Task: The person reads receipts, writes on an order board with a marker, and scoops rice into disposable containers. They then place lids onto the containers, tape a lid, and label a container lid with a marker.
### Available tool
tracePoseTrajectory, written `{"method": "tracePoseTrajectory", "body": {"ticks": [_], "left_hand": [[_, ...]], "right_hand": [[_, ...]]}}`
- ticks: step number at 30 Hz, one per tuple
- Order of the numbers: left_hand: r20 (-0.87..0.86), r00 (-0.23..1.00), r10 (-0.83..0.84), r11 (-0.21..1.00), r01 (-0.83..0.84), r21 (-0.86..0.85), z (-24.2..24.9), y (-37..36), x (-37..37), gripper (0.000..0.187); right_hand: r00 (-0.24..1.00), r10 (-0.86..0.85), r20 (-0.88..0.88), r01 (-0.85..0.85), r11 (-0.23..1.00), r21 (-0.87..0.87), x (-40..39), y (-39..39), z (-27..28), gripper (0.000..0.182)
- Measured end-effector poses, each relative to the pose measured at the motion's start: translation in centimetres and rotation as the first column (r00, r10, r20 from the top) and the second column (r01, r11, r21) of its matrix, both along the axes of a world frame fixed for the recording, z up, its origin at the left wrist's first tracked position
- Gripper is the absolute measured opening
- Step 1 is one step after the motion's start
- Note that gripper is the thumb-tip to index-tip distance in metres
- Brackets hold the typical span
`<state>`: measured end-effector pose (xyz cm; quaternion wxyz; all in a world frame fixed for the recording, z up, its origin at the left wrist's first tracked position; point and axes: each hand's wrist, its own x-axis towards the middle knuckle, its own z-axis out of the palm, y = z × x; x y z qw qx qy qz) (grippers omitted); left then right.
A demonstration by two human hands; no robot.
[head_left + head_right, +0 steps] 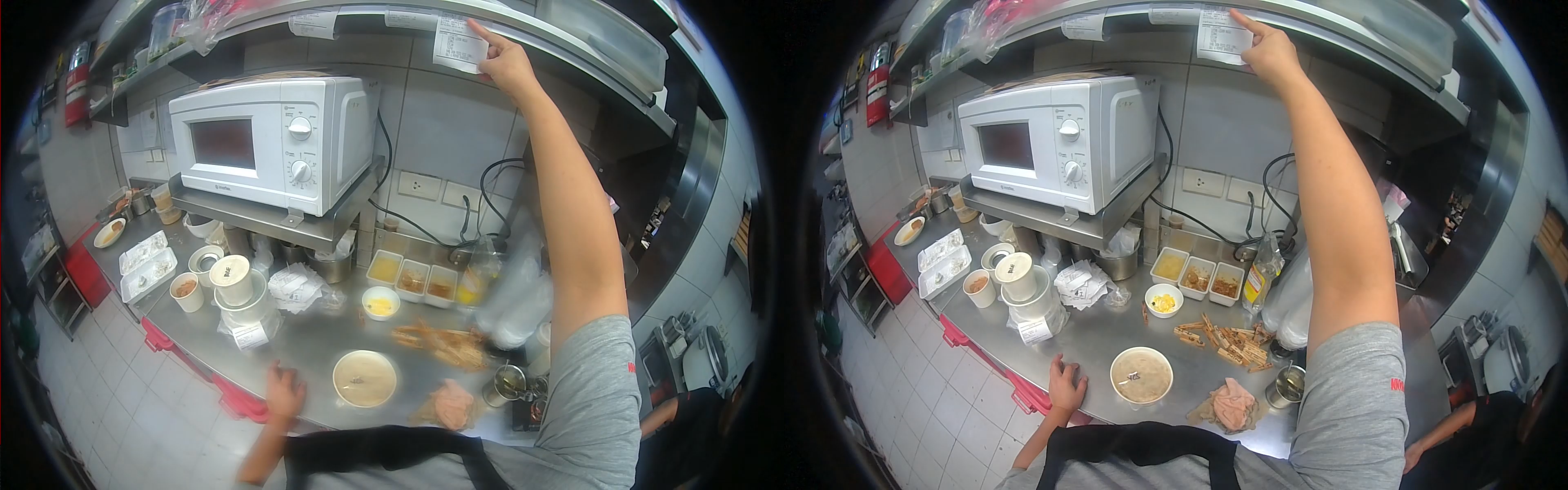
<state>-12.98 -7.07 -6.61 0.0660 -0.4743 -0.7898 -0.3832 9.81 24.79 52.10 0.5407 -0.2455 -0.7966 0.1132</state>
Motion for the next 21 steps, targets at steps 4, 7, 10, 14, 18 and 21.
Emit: {"method": "tracePoseTrajectory", "body": {"ticks": [4,7,10,14,18,21], "left_hand": [[0.014,1.0,-0.008,1.0,0.008,0.006,0.17,0.0,0.06,0.037],[0.004,1.0,-0.006,1.0,0.006,0.004,0.01,0.02,-0.02,0.037],[-0.013,1.0,-0.001,1.0,0.002,0.003,-0.27,0.06,-0.1,0.037],[-0.02,1.0,-0.004,1.0,0.004,0.006,-0.34,0.06,-0.21,0.037],[-0.007,1.0,0.003,1.0,-0.003,0.004,-0.38,0.06,-0.15,0.036],[0.005,1.0,0.008,1.0,-0.008,-0.003,-0.21,0.07,-0.07,0.036]], "right_hand": [[1.0,0.008,0.003,-0.008,1.0,0.001,0.04,0.04,-0.01,0.078],[1.0,0.002,0.005,-0.002,1.0,0.001,0.05,-0.11,-0.06,0.078],[1.0,-0.009,0.011,0.009,1.0,0.001,0.01,0.15,0.0,0.078],[1.0,-0.021,0.013,0.021,1.0,-0.001,0.01,-0.2,-0.01,0.079],[1.0,0.012,0.009,-0.012,1.0,0.01,0.05,-0.25,-0.14,0.079],[1.0,-0.001,0.028,0.0,1.0,0.022,0.14,0.27,0.02,0.08]]}}
